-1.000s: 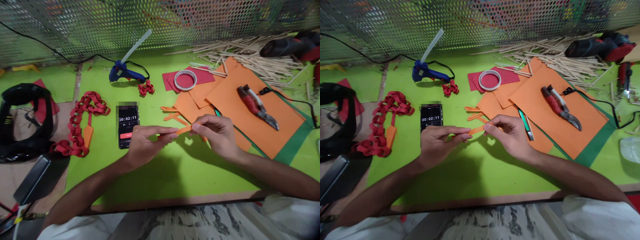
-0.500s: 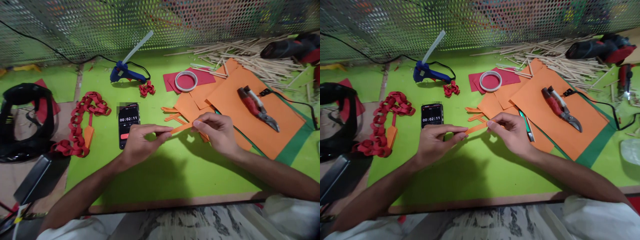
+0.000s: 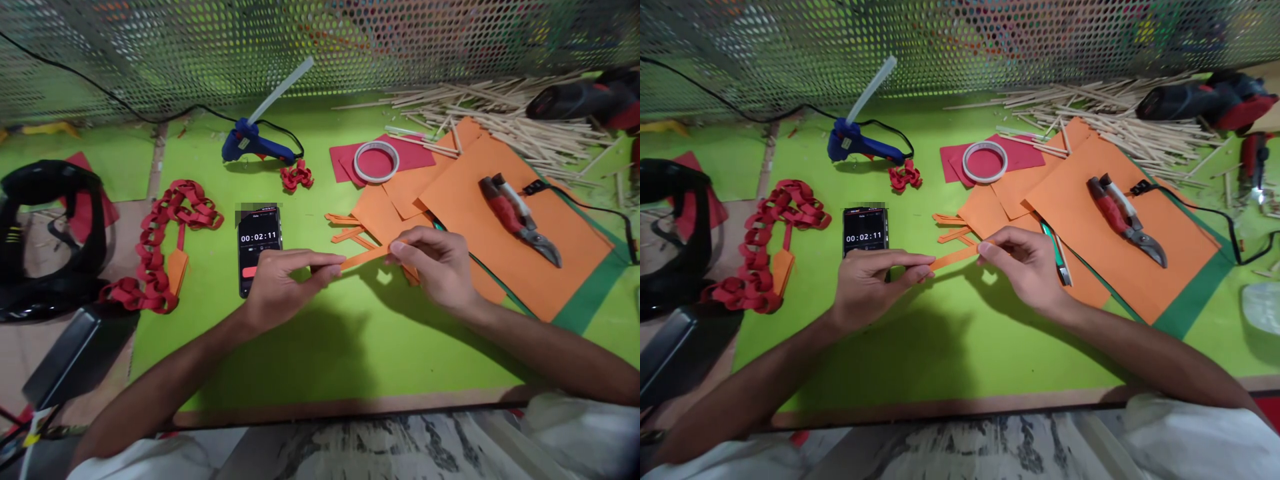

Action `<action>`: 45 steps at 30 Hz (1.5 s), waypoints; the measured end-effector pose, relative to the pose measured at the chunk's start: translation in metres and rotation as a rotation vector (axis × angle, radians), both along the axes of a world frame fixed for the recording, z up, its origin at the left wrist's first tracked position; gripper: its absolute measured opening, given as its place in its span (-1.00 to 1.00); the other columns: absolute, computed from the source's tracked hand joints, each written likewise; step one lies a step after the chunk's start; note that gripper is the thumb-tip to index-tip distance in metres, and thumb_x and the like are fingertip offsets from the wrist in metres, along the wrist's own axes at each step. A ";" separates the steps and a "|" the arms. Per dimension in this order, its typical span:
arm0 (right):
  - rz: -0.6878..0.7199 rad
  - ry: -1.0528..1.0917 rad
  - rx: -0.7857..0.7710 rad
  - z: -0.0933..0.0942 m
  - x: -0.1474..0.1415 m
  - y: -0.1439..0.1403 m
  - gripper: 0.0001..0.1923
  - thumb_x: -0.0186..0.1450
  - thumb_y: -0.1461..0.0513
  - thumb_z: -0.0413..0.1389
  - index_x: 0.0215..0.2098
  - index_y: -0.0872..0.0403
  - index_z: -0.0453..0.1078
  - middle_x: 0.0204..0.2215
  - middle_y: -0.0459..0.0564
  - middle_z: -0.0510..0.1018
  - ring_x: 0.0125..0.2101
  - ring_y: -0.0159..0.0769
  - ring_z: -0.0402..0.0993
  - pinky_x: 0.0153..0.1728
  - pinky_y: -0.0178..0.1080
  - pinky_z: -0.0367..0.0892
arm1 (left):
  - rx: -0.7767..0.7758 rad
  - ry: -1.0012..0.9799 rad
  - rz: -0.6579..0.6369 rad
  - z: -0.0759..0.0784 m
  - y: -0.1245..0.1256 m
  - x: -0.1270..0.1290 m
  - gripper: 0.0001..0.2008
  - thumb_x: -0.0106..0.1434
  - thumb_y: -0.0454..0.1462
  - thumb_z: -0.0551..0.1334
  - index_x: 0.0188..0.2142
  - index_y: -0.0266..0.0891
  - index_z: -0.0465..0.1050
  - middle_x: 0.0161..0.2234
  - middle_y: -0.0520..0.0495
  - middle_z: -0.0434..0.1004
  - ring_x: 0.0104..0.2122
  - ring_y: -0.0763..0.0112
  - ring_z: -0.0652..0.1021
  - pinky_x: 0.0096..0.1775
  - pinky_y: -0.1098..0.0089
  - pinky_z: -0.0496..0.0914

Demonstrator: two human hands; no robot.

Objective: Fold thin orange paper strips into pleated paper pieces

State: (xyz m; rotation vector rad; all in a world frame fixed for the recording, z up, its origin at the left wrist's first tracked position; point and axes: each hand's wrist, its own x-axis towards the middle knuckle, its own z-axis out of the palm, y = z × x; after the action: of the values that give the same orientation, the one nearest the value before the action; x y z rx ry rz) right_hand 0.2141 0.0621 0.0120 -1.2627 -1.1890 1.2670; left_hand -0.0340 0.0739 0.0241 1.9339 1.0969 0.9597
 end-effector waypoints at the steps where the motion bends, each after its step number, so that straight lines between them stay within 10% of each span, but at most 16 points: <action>1: 0.005 -0.002 -0.005 0.000 0.000 0.000 -0.86 0.24 0.11 0.32 -0.43 -0.04 0.55 -0.53 -0.13 0.61 -0.50 -0.35 0.53 -0.45 -0.26 0.41 | -0.001 0.006 -0.003 0.000 0.000 0.000 -0.88 0.26 -0.29 0.41 -0.19 -0.13 0.67 -0.36 0.06 0.71 -0.46 0.54 0.64 -0.40 0.56 0.49; 10: 0.192 -0.361 0.007 -0.008 0.001 0.008 -0.74 0.31 0.15 0.15 -0.49 0.07 0.48 -0.61 -0.13 0.52 -0.62 -0.44 0.29 -0.56 -0.30 0.12 | 0.138 0.284 -0.050 -0.012 0.001 -0.008 -0.88 0.36 -0.29 0.30 -0.17 -0.18 0.65 -0.33 0.05 0.69 -0.42 0.52 0.60 -0.31 0.49 0.45; 20: 0.376 -1.138 0.414 -0.030 -0.007 0.002 -0.79 0.33 0.21 0.04 -0.42 0.11 0.41 -0.43 0.03 0.53 -0.35 -0.26 0.34 -0.44 -0.22 0.02 | 0.457 0.836 -0.212 -0.030 -0.005 -0.008 -0.84 0.38 -0.38 0.19 -0.17 -0.30 0.58 -0.43 -0.05 0.54 -0.41 0.28 0.50 -0.32 0.28 0.38; 27: 0.366 -1.181 0.466 -0.030 -0.007 0.002 -0.80 0.33 0.22 0.05 -0.43 0.10 0.38 -0.45 0.00 0.50 -0.37 -0.28 0.32 -0.43 -0.22 0.05 | 0.771 1.068 -0.105 -0.021 -0.015 0.004 -0.84 0.38 -0.43 0.17 -0.18 -0.33 0.55 -0.33 -0.15 0.56 -0.34 0.25 0.52 -0.36 0.26 0.35; 32: 0.346 -1.171 0.490 -0.030 -0.007 0.003 -0.82 0.33 0.22 0.07 -0.44 0.08 0.36 -0.46 -0.01 0.50 -0.38 -0.27 0.33 -0.43 -0.21 0.07 | 0.979 0.968 -0.328 -0.028 -0.027 0.011 -0.73 0.38 -0.46 0.15 0.03 -0.52 0.48 -0.03 -0.35 0.60 -0.05 0.14 0.58 -0.07 0.21 0.44; 45: 0.337 -1.190 0.586 -0.034 -0.008 0.000 -0.80 0.35 0.22 0.06 -0.44 0.09 0.36 -0.49 -0.01 0.46 -0.41 -0.27 0.29 -0.39 -0.19 0.15 | 0.851 0.968 -0.386 -0.040 -0.046 0.027 -0.51 0.43 -0.28 0.13 0.22 -0.67 0.28 0.21 -0.52 0.38 0.20 -0.06 0.47 0.22 0.09 0.40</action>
State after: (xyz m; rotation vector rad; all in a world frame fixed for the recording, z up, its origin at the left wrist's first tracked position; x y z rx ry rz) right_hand 0.2063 0.0616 -0.0219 -1.3725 -2.4550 0.1712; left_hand -0.0069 0.0278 -0.0161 3.3446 0.7260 0.2044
